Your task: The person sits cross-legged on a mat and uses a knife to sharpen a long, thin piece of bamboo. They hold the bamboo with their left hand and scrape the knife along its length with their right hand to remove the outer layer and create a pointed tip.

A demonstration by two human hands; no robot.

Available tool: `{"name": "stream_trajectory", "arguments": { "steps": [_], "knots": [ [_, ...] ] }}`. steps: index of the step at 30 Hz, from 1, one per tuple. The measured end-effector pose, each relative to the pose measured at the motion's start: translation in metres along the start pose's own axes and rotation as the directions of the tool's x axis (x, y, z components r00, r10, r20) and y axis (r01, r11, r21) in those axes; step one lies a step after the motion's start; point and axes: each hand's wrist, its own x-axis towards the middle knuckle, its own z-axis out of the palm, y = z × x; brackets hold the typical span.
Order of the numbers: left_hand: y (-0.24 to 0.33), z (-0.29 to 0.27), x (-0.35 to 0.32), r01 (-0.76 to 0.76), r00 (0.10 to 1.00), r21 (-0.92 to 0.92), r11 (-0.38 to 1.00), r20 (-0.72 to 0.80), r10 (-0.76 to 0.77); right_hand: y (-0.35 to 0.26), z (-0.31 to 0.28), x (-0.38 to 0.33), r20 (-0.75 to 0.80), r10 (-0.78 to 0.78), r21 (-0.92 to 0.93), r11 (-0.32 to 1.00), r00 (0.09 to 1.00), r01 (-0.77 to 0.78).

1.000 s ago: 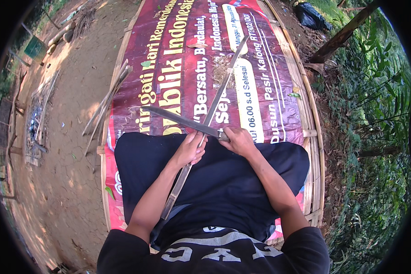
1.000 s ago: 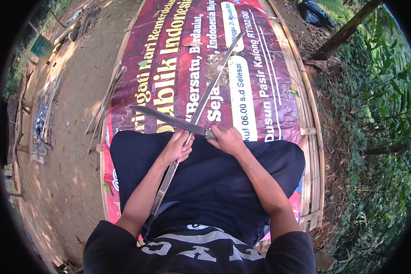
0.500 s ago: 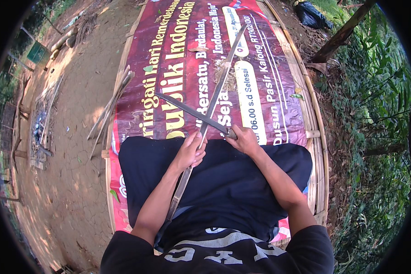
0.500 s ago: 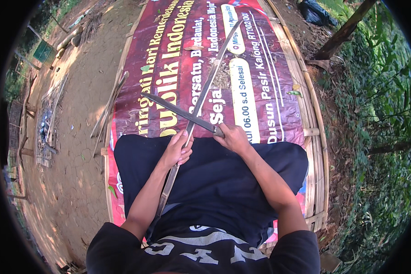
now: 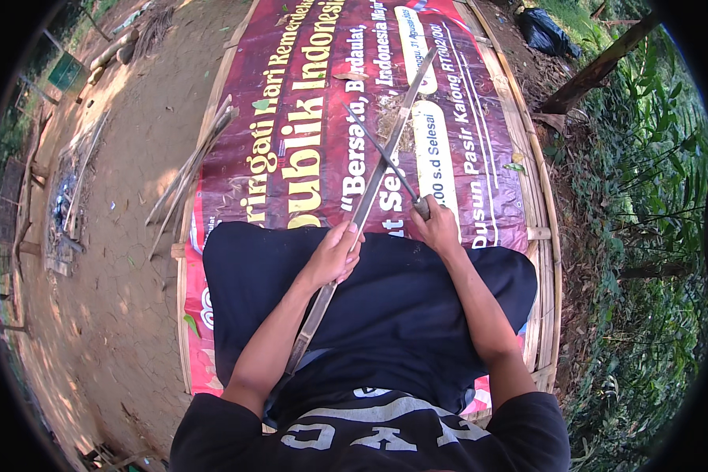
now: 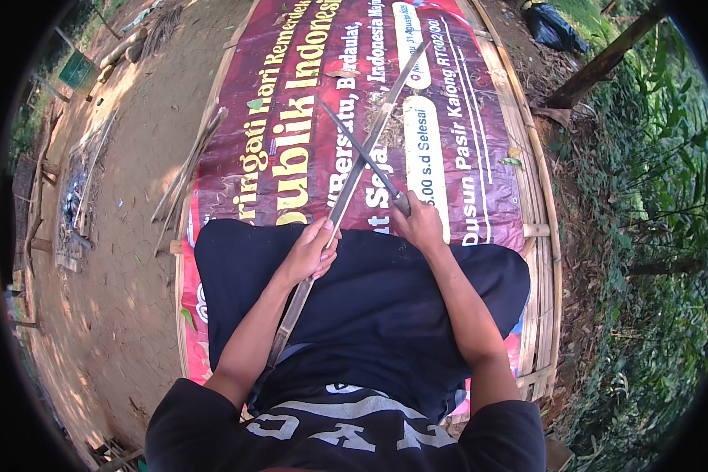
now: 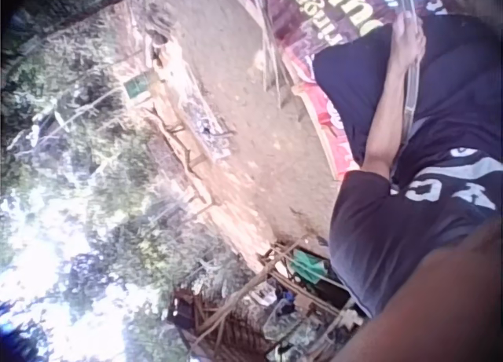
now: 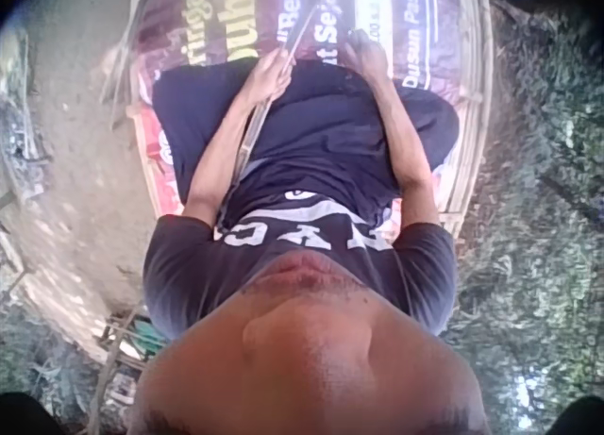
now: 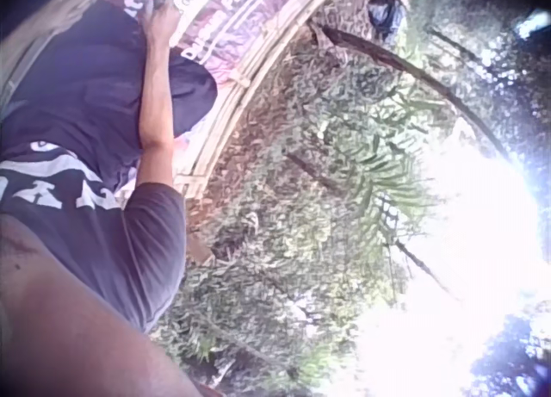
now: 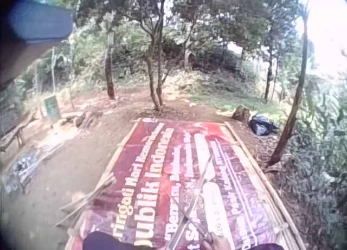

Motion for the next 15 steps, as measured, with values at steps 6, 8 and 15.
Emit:
{"name": "stream_trajectory", "arguments": {
  "steps": [6,8,15],
  "knots": [
    [-0.004,-0.011,0.005,-0.025,0.995,-0.039,0.999,0.092,0.029,-0.039,0.011,-0.021,0.151,-0.375,-0.010,0.925,0.915,0.380],
    [-0.021,-0.030,0.006,-0.041,0.983,0.061,0.997,0.181,0.030,-0.041,0.015,-0.022,0.141,-0.454,-0.015,0.887,0.880,0.461],
    [-0.005,-0.003,0.015,-0.070,0.982,-0.258,0.964,0.150,0.112,-0.029,-0.003,-0.013,0.023,-0.288,-0.021,0.957,0.957,0.289]
  ]
}}
